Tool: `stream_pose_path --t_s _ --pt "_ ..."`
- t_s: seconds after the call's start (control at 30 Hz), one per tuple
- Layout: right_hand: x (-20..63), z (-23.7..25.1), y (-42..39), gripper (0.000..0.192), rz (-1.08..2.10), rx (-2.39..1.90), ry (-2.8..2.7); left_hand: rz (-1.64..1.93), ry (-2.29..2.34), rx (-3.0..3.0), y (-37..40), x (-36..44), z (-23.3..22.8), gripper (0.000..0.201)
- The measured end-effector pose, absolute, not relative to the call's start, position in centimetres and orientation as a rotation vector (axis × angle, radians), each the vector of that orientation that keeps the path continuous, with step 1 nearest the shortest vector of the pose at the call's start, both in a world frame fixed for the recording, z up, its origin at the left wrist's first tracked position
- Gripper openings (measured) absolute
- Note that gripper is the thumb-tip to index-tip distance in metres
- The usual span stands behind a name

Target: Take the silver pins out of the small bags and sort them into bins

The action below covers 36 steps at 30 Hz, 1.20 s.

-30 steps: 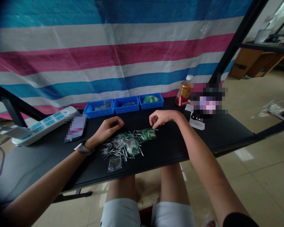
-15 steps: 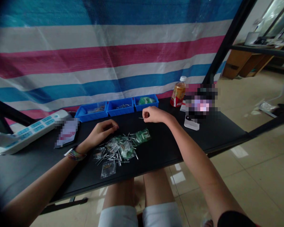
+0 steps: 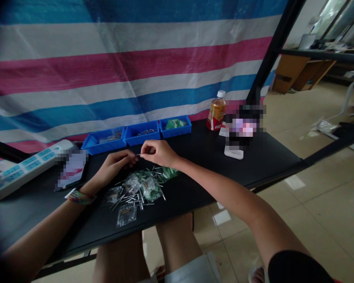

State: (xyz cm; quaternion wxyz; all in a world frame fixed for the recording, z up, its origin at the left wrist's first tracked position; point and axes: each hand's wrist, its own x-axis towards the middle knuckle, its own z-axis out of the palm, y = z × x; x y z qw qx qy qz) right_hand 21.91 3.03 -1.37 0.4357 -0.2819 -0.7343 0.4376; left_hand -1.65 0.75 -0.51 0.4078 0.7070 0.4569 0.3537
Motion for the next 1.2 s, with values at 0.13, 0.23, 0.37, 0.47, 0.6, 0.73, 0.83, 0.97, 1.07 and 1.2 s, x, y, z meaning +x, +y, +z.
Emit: stream_pose_path --t_s 0.13,0.23,0.37,0.47,0.6,0.73,0.83,0.97,1.07,1.2 --pt "21.5 -1.6 3.0 0.011 1.045 -0.72 -1.844 0.913 1.137 1.736 1.0 -2.0 -0.8 0.043" --pt "21.4 -1.6 3.1 0.011 1.115 -0.716 -1.814 0.922 1.163 1.739 1.1 -2.1 -0.9 0.037" --pt "21.4 -1.5 3.3 0.015 1.323 -0.711 -1.726 0.943 1.176 1.741 0.9 -2.0 -0.8 0.035" --pt "21.4 -1.5 3.4 0.012 1.369 -0.728 -1.685 0.931 1.207 1.74 0.6 -1.7 -0.5 0.038" --pt "21.3 -1.4 3.4 0.01 1.312 -0.722 -1.674 0.912 1.206 1.716 0.6 -1.5 -0.3 0.04" --pt "21.5 -1.3 3.6 0.006 1.15 -0.701 -1.772 0.903 1.209 1.676 0.6 -1.6 -0.1 0.039" --pt "21.7 -0.9 3.9 0.006 1.051 -0.684 -1.857 0.905 1.224 1.664 0.4 -1.6 0.0 0.035" --pt "21.9 -0.2 4.1 0.006 1.14 -0.656 -1.833 0.926 1.21 1.665 0.2 -1.5 0.1 0.03" --pt "22.0 0.5 3.8 0.01 1.202 -0.676 -1.813 0.95 1.178 1.66 0.0 -1.4 0.3 0.031" --pt "21.9 1.2 3.1 0.014 1.275 -0.712 -1.811 0.998 1.135 1.645 -0.2 -1.4 0.3 0.032"
